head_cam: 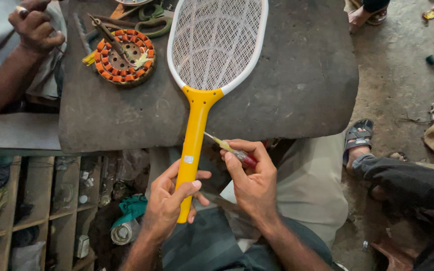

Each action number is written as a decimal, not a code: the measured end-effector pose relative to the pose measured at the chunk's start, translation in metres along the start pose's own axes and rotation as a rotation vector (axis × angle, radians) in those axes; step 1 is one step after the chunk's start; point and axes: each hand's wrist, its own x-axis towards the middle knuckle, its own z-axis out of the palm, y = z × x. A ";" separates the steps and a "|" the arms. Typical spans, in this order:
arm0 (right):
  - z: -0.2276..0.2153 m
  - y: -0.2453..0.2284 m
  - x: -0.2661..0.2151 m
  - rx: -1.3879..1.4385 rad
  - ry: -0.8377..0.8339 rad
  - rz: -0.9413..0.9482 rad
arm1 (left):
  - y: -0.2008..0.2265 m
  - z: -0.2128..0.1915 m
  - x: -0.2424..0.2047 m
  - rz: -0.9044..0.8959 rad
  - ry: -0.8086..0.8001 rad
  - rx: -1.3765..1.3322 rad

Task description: The person uses a small screwdriver to pry and separate the yellow plastic handle of an electric fly swatter. They repeatedly insert the tool into seams and screw holes along the handle to loosen the casing.

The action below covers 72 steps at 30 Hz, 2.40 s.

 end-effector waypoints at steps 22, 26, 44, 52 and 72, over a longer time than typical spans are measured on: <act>0.003 0.021 0.010 0.128 -0.029 0.026 | 0.051 0.025 -0.008 0.391 0.350 0.774; 0.003 0.022 0.011 0.119 -0.036 0.025 | 0.047 0.022 -0.004 0.353 0.347 0.787; 0.004 0.022 0.018 0.046 -0.191 -0.002 | 0.036 0.010 0.000 0.349 0.329 0.726; 0.008 -0.028 0.030 -0.376 -0.283 -0.205 | 0.031 0.005 0.005 0.530 0.285 0.613; 0.013 -0.048 0.051 -0.444 -0.344 0.071 | 0.033 -0.001 0.006 0.307 0.297 0.513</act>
